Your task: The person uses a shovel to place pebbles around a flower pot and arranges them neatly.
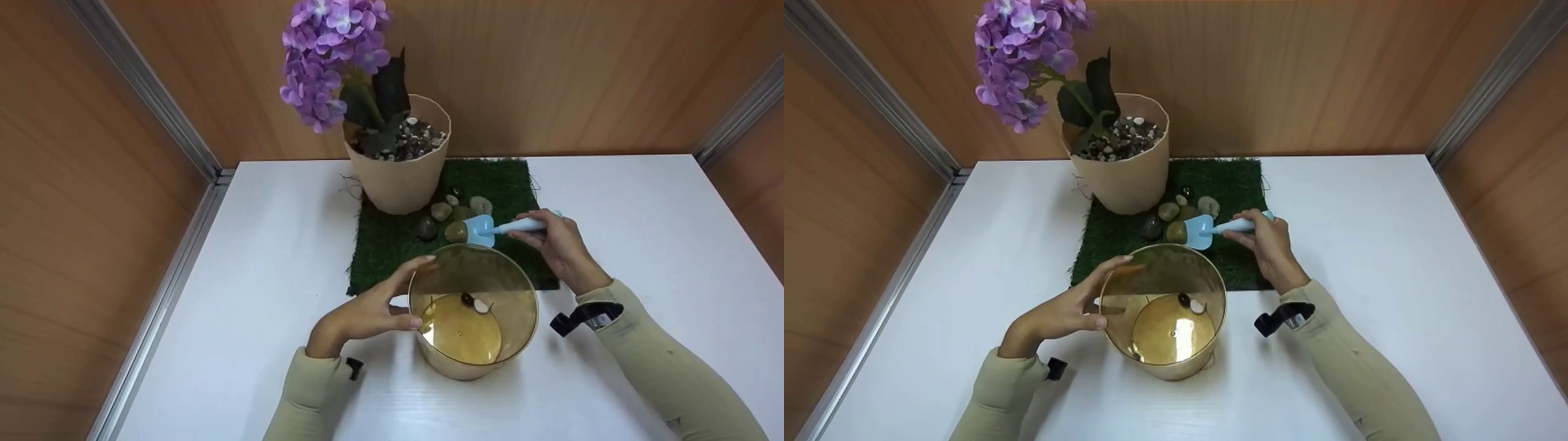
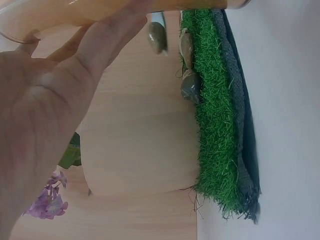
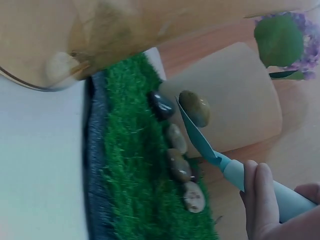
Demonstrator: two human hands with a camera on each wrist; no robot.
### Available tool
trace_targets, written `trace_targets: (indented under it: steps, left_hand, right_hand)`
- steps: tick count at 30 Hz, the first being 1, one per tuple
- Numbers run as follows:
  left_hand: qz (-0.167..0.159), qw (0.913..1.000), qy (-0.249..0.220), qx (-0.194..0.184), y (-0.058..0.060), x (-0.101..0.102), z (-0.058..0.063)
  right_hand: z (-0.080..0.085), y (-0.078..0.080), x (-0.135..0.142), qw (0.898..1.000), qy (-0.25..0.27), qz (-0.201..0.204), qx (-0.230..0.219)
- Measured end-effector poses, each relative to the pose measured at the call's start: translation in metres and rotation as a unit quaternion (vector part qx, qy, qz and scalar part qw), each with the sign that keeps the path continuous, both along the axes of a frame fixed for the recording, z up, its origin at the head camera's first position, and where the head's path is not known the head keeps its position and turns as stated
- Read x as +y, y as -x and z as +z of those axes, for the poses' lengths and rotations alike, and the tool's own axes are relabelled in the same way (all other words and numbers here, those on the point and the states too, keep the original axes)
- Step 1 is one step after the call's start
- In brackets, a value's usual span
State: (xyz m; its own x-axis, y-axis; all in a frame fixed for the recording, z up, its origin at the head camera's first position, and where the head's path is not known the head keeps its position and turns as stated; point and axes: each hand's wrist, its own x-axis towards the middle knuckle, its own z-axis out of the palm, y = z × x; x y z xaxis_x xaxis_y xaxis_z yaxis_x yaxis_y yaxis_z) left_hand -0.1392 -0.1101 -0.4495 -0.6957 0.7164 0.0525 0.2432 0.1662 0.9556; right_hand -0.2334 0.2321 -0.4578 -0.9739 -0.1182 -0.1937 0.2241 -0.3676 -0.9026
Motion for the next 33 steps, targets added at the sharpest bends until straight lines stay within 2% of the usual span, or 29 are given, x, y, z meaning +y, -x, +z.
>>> trace_targets:
  steps: [7,13,18,25,29,33]
  left_hand:
    - [-0.002,0.9999,0.001,-0.012,-0.002,0.000,0.000]
    - [-0.005,1.0000,0.001,-0.008,-0.001,0.000,0.002]
    - [-0.006,1.0000,-0.002,-0.006,-0.001,0.000,0.001]
    - [-0.005,0.9999,-0.007,-0.012,0.000,0.001,0.000]
    - [-0.008,0.9998,-0.012,-0.016,0.000,0.001,0.000]
    - [-0.006,0.9998,-0.008,-0.016,0.000,0.001,0.001]
  right_hand:
    - [-0.016,0.000,-0.012,1.000,-0.002,-0.023,-0.008]
    - [-0.019,-0.005,-0.021,0.999,-0.008,-0.029,0.028]
    - [-0.017,-0.008,-0.028,0.995,-0.049,-0.032,0.078]
    - [-0.010,-0.012,-0.029,0.981,-0.114,-0.044,0.152]
    - [-0.006,-0.012,-0.022,0.976,-0.132,-0.045,0.167]
    - [0.002,-0.014,-0.011,0.978,-0.120,-0.047,0.163]
